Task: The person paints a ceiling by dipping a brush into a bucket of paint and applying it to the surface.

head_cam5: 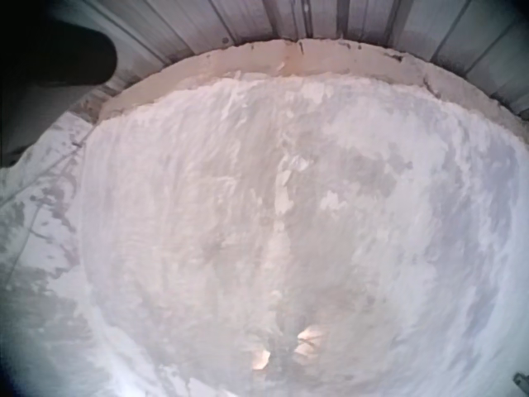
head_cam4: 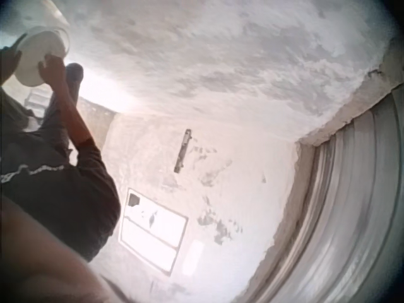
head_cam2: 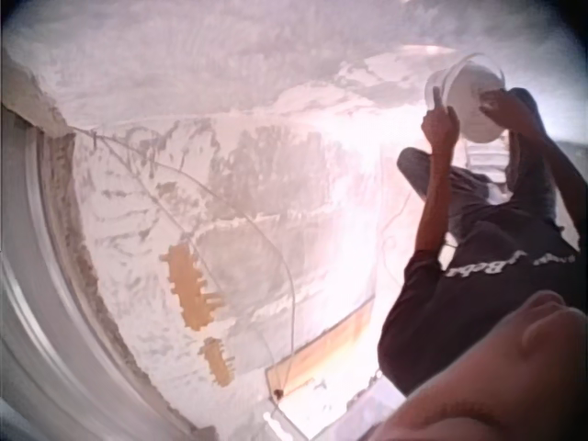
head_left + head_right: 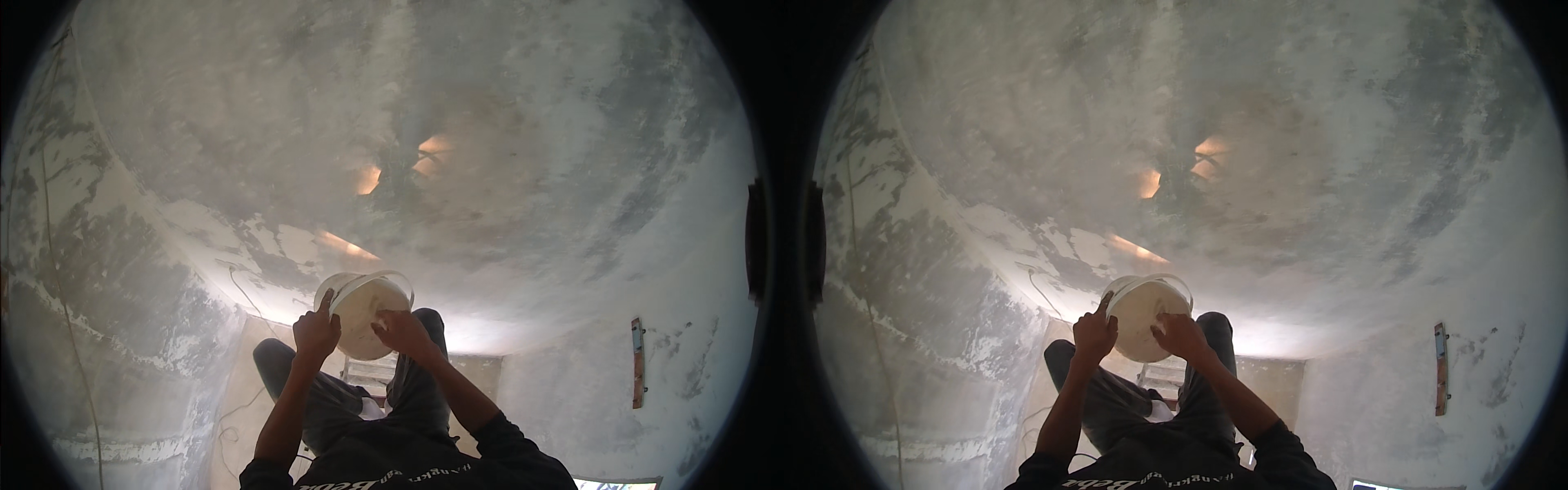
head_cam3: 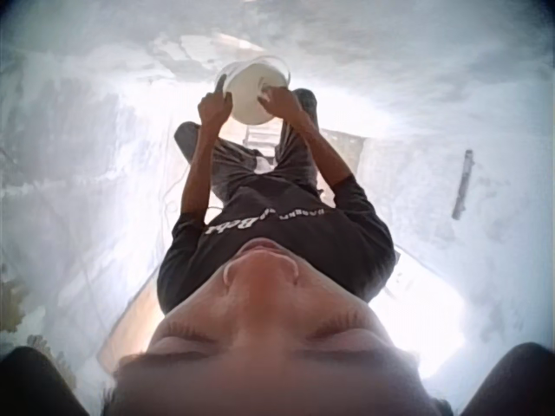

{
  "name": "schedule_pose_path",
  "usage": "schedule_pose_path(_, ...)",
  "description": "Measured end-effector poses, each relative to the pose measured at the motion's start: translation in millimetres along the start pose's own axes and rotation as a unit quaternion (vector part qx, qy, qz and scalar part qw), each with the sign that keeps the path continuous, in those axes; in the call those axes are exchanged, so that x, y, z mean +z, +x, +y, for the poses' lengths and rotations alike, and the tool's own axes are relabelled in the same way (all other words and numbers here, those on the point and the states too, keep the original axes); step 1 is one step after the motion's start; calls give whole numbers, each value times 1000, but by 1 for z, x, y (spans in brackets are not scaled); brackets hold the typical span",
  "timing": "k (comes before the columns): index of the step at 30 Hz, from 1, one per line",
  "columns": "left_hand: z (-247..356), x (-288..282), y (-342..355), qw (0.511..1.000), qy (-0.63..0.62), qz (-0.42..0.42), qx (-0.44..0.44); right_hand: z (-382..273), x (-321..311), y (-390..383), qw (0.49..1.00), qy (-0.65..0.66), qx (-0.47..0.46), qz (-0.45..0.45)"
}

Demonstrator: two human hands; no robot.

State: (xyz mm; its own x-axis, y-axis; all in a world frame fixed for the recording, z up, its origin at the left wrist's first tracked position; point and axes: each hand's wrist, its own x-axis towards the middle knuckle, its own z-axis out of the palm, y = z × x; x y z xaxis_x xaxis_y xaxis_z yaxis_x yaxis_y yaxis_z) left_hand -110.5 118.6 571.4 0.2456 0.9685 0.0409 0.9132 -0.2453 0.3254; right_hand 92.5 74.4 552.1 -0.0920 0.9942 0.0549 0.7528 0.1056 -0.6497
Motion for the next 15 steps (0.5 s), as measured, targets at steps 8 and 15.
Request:
schedule_pose_path(8, 1, 0, -1, 999, 23, 33, 24, 10, 42, 38, 997, -42, 18, 64)
schedule_pose_path(15, -6, 22, -2, 991, -40, 110, 63, 14, 90, 44, 983, 45, 61, 169)
